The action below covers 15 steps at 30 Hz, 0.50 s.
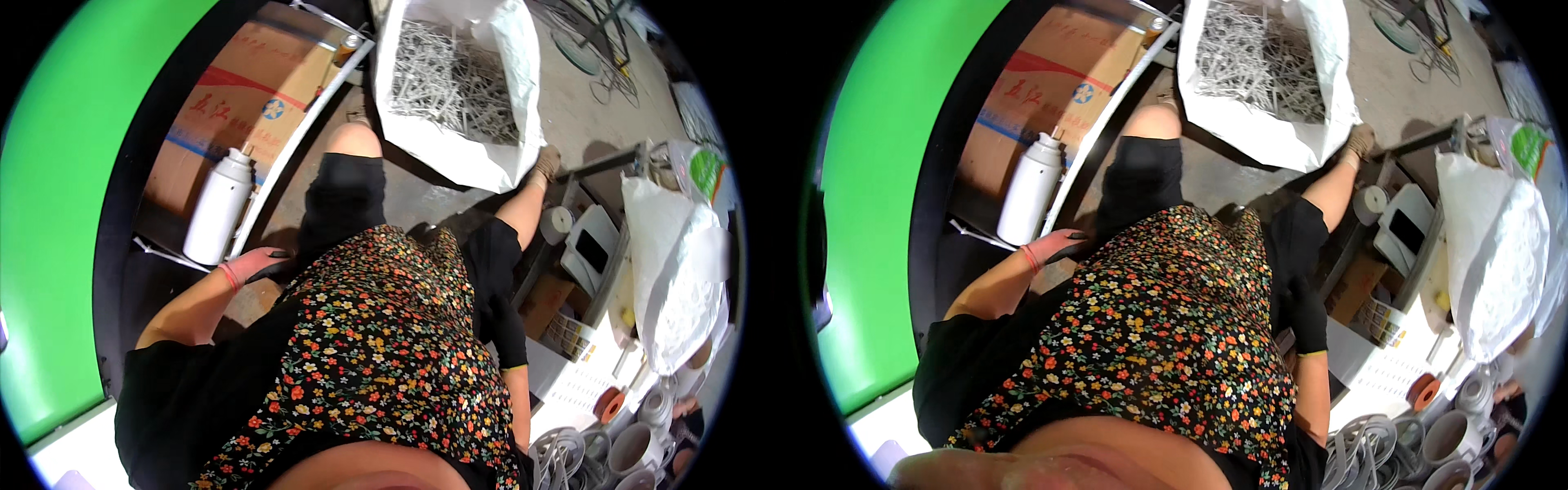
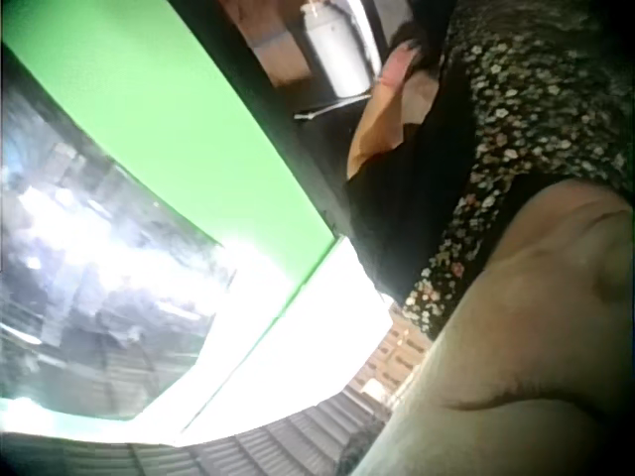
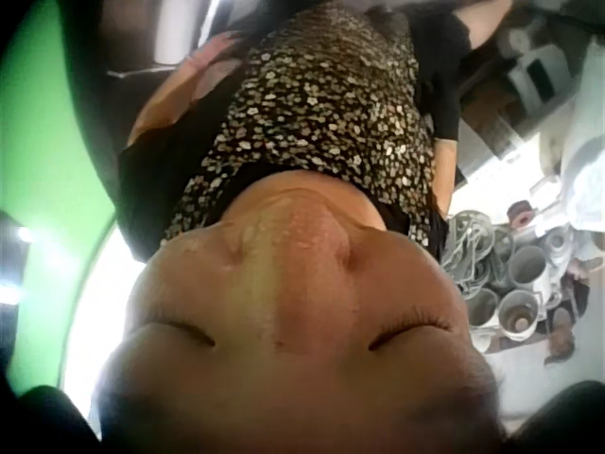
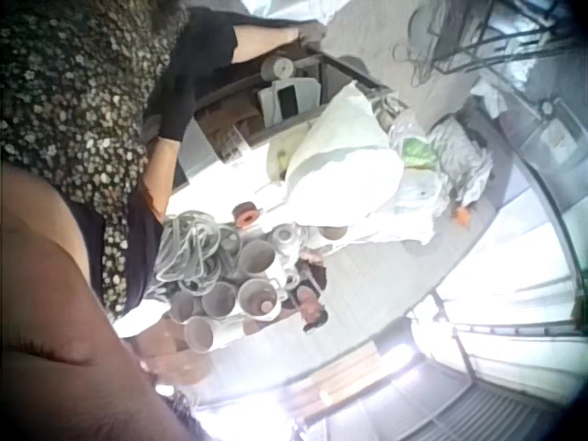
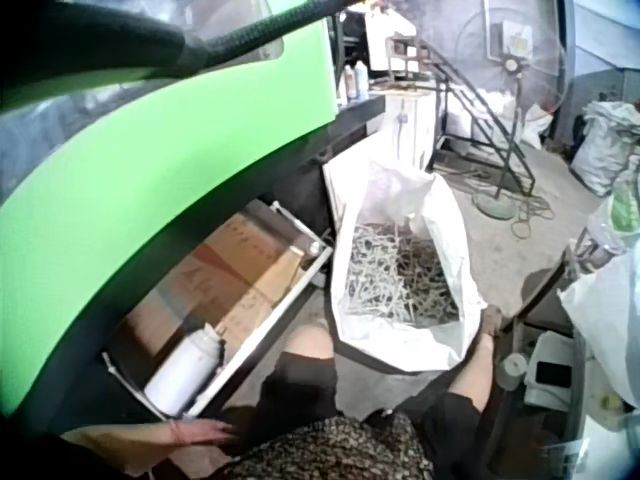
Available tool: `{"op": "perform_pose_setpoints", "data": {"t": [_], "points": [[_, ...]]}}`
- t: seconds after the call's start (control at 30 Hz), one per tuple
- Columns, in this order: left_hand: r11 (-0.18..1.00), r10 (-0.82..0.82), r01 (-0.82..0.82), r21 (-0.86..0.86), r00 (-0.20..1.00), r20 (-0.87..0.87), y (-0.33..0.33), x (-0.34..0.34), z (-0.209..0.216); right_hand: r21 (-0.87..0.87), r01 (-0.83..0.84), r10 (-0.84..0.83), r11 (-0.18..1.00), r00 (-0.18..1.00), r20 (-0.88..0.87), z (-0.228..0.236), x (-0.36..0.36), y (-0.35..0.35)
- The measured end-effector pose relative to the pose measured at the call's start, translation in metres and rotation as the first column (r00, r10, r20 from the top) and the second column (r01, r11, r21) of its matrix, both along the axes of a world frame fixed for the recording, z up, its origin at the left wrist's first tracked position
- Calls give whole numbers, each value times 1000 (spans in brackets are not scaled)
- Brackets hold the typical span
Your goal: The person repeatedly picks up white plastic containers, applies a printed label to the side, and places them into a cardboard box. The process involves handling the containers, peeling labels from a roll, and smoothing them onto the surface.
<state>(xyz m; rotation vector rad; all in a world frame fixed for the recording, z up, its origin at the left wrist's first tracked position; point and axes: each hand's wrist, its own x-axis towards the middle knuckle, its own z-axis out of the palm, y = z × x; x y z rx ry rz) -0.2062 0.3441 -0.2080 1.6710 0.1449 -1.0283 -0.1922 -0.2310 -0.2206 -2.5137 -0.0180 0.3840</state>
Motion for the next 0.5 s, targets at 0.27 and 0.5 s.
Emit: {"op": "perform_pose_setpoints", "data": {"t": [0.27, 0.5], "points": [[527, 416, -642, 556, 766, 490, 120, -52, -68, 617, 508, -19, 601, 781, -624, -13, -28, -38], [-36, 883, -937, 347, 133, 450, 154, -64, -34, 460, 830, -548, 314, 555, -627, -108, -76, -78]]}}
